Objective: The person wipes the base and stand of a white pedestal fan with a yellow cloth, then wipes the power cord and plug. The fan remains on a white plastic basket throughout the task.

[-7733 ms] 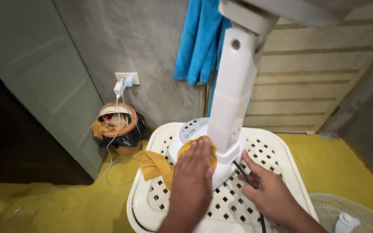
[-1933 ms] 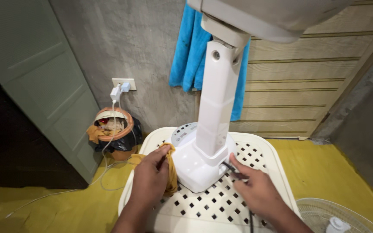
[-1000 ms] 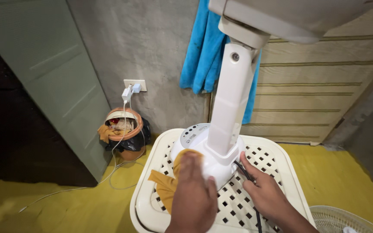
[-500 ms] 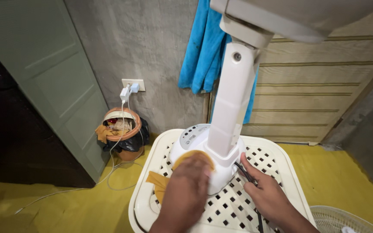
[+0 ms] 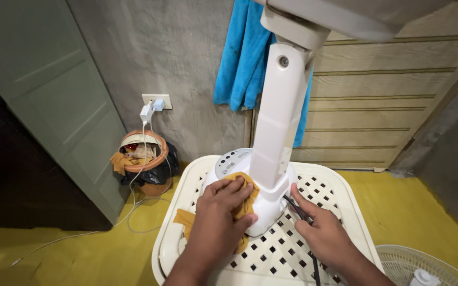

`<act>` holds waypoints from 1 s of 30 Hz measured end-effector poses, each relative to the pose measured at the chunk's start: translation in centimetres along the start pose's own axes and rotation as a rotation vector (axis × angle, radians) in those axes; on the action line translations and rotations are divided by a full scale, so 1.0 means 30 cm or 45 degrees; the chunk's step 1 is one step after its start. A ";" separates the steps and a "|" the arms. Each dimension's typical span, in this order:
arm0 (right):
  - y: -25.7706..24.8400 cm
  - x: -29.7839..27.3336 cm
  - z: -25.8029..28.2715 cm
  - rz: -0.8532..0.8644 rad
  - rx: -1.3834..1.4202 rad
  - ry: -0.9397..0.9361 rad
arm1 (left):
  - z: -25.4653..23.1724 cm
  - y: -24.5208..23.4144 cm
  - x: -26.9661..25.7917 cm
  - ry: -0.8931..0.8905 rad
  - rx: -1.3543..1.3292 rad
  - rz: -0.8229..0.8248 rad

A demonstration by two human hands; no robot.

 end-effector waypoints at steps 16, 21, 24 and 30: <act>-0.002 0.009 -0.020 0.014 0.078 -0.076 | 0.063 0.059 0.039 -0.279 -0.048 0.060; 0.001 0.006 -0.014 0.011 0.111 -0.010 | 0.133 -0.021 0.051 -0.450 -0.111 -0.189; -0.004 0.008 -0.010 0.020 0.095 -0.005 | 0.048 0.023 0.024 -0.521 -0.049 -0.171; -0.003 0.004 -0.026 0.059 0.182 -0.081 | -0.091 0.100 0.000 -0.216 0.407 0.034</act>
Point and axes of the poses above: each hand's wrist, its own x-axis towards the middle knuckle, its own y-axis out of the palm, z = x × y, the point moved 2 cm from there along x, towards the middle knuckle, and after that the axes turned 9 degrees about x, right-handed, at the moved point
